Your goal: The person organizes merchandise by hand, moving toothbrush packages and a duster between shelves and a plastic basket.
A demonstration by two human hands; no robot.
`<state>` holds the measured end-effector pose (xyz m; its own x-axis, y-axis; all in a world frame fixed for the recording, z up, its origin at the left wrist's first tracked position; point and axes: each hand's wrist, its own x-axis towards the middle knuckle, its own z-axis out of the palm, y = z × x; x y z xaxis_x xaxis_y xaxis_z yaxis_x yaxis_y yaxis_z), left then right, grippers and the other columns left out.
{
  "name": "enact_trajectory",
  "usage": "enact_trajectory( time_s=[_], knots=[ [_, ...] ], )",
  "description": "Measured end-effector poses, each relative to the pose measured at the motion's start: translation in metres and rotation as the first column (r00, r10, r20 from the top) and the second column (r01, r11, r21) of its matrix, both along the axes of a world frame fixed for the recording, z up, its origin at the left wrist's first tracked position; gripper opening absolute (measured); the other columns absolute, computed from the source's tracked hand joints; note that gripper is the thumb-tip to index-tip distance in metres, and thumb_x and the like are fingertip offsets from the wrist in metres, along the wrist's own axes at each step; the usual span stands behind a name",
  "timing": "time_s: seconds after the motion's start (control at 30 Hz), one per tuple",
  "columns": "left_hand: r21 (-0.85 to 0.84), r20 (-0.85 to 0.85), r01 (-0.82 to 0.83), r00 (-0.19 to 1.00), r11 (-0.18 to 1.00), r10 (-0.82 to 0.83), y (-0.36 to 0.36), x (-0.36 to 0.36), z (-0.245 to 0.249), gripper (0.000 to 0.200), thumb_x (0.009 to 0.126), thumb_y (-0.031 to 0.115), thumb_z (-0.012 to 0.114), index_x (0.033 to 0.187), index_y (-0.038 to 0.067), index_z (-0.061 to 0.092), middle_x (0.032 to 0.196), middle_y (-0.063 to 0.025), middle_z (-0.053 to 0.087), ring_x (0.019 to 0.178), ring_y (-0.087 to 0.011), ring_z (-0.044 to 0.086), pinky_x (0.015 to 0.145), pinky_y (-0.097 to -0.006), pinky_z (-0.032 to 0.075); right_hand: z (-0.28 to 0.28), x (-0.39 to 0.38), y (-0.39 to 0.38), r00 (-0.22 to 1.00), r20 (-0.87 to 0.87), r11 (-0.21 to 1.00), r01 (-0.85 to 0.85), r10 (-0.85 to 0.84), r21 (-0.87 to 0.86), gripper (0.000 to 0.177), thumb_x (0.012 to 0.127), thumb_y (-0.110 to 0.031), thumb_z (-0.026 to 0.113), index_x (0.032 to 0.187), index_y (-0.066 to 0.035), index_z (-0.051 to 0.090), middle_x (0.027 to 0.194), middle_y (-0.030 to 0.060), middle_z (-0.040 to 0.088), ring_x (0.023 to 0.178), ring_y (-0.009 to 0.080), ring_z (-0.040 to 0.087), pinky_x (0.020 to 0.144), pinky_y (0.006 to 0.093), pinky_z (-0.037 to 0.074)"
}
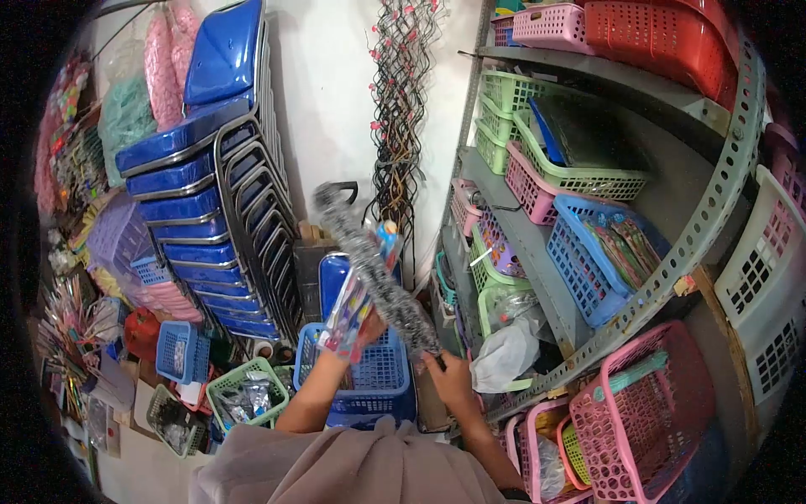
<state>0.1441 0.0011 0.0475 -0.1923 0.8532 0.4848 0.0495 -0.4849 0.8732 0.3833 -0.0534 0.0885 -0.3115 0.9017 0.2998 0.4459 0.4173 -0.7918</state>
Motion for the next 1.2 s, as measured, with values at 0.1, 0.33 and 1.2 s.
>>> enact_trajectory(
  time_s=[0.1,0.33,1.2],
  knots=[
    [0.157,0.962,0.731,0.039,0.664,-0.271,-0.013,-0.005,0.038,0.040,0.090,0.033,0.061,0.119,0.006,0.057,0.089,-0.0088,0.061,0.078,-0.0226,0.060,0.073,-0.0338,0.052,-0.018,-0.007,0.013,0.941,-0.321,0.965,0.018,-0.104,-0.260,0.036,0.094,-0.028,0.058,0.076,0.002,0.064,0.060,0.0036,0.058,0.057,0.0101,0.052,0.054,0.0281,0.041],
    [-0.206,0.800,0.673,0.534,0.711,-0.274,-0.001,-0.049,0.044,0.030,0.088,0.014,0.057,0.114,0.000,0.057,0.100,-0.0138,0.067,0.088,-0.0256,0.066,0.081,-0.0407,0.055,-0.019,-0.016,0.034,0.838,-0.504,0.947,0.046,-0.210,-0.318,0.035,0.096,-0.026,0.056,0.072,-0.001,0.064,0.055,-0.0044,0.046,0.049,0.0038,0.038,0.047,0.0235,0.030],
    [0.071,0.970,0.674,0.123,0.735,-0.207,-0.010,-0.118,0.022,0.069,0.091,0.052,0.044,0.136,0.000,0.042,0.134,-0.0211,0.049,0.117,-0.0388,0.052,0.101,-0.0533,0.039,0.023,-0.065,0.022,0.939,0.256,0.973,0.219,-0.231,0.073,0.050,0.073,-0.044,0.077,0.083,0.003,0.063,0.074,0.0222,0.061,0.068,0.0413,0.057,0.059,0.0416,0.045]
  ],
)
